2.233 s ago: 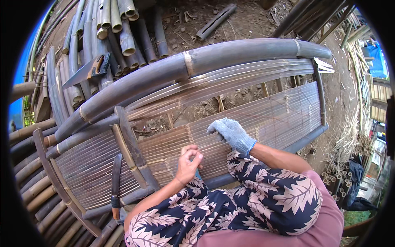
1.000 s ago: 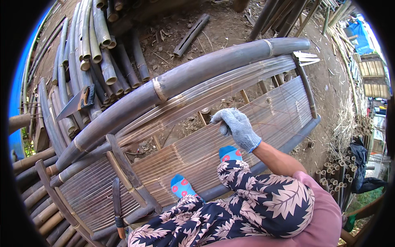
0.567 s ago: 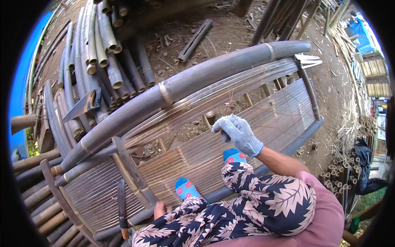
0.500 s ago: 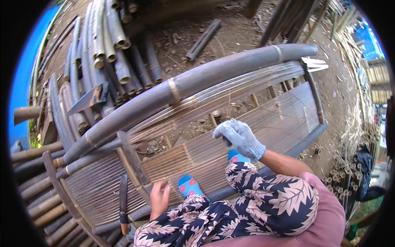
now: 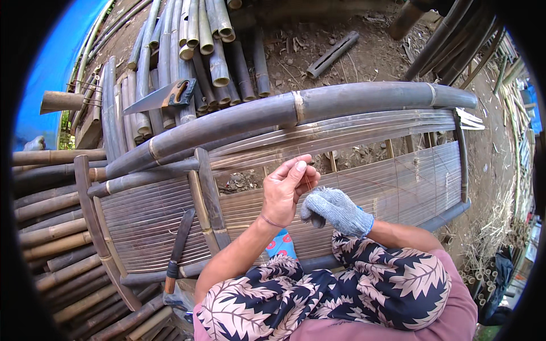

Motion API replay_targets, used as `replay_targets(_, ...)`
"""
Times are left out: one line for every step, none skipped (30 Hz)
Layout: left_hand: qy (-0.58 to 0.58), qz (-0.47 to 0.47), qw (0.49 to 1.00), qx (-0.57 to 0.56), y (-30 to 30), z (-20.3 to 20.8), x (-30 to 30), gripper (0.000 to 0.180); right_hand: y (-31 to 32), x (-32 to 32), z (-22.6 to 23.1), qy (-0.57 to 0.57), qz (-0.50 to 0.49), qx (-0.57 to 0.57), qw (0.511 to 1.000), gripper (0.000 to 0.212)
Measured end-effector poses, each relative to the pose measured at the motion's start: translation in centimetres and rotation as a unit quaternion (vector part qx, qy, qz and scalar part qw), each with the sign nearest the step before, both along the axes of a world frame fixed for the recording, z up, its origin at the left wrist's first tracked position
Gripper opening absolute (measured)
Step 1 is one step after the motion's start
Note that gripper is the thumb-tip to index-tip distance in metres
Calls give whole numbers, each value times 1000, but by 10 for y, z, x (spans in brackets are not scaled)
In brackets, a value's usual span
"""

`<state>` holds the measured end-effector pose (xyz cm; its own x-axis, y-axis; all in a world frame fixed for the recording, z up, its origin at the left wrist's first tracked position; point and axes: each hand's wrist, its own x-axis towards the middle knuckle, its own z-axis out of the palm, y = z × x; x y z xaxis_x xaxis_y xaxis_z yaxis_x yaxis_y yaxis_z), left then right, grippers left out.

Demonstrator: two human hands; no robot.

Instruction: The person weaves thin strips of material through a bamboo panel by hand and using a small tool to guide the strips. They pull the strips tight and tuck the ends into the frame.

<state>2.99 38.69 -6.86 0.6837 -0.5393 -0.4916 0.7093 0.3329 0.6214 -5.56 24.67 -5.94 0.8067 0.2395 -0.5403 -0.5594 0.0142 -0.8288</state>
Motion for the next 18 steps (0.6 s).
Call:
replay_targets(8, 7, 1000, 5, 1, -2, -1, 36, 1, -1, -1, -12, -1, 10, 1000, 35)
replay_targets(16, 15, 1000, 11, 2, -4, -3, 36, 2, -1, -2, -11, 2, 7, 1000, 36)
replay_targets(14, 14, 1000, 18, 3, -5, -5, 36, 3, -1, -4, -12, -1, -12, 1000, 36)
replay_targets(14, 14, 1000, 20, 4, -5, -6, 35, 4, -1, -5, -3, 1, 3, 1000, 36)
replay_targets(13, 16, 1000, 23, 5, -5, -7, 35, 4, -1, -8, 5, -2, 2, 1000, 36)
replay_targets(14, 17, 999, 26, 5, -5, -8, 35, 4, -1, -11, 17, 2, 1, 1000, 37)
replay_targets(18, 14, 999, 33, 6, -6, -9, 34, 4, -1, -15, -12, 20, -15, 1000, 36)
replay_targets(21, 12, 999, 40, 8, -6, -9, 33, 4, -2, -20, -36, 44, -32, 998, 36)
replay_targets(25, 10, 999, 47, 10, -8, -9, 32, 4, -4, -27, -67, 77, -63, 993, 36)
replay_targets(23, 4, 999, 42, 14, -10, -9, 30, 4, -8, -33, -82, 78, -60, 992, 35)
replay_targets(22, -1, 999, 39, 20, -14, -9, 28, 4, -13, -40, -101, 89, -70, 988, 35)
replay_targets(27, -7, 999, 36, 29, -18, -11, 26, 5, -20, -46, -140, 93, -81, 982, 34)
replay_targets(11, -1, 999, 39, 40, -23, -14, 24, 5, -27, -53, -193, 168, -113, 960, 34)
replay_targets(8, 2, 999, 51, 56, -27, -17, 22, 6, -36, -58, -224, 226, -122, 940, 34)
replay_targets(18, 4, 998, 66, 76, -32, -20, 20, 5, -45, -63, -274, 256, -135, 917, 36)
replay_targets(8, -10, 994, 106, 99, -37, -25, 20, 5, -51, -67, -306, 309, -148, 888, 39)
replay_targets(35, -28, 987, 157, 123, -41, -34, 20, 1, -53, -71, -281, 338, -197, 876, 43)
replay_targets(80, -83, 974, 193, 148, -44, -45, 21, 0, -52, -76, -289, 269, -260, 881, 41)
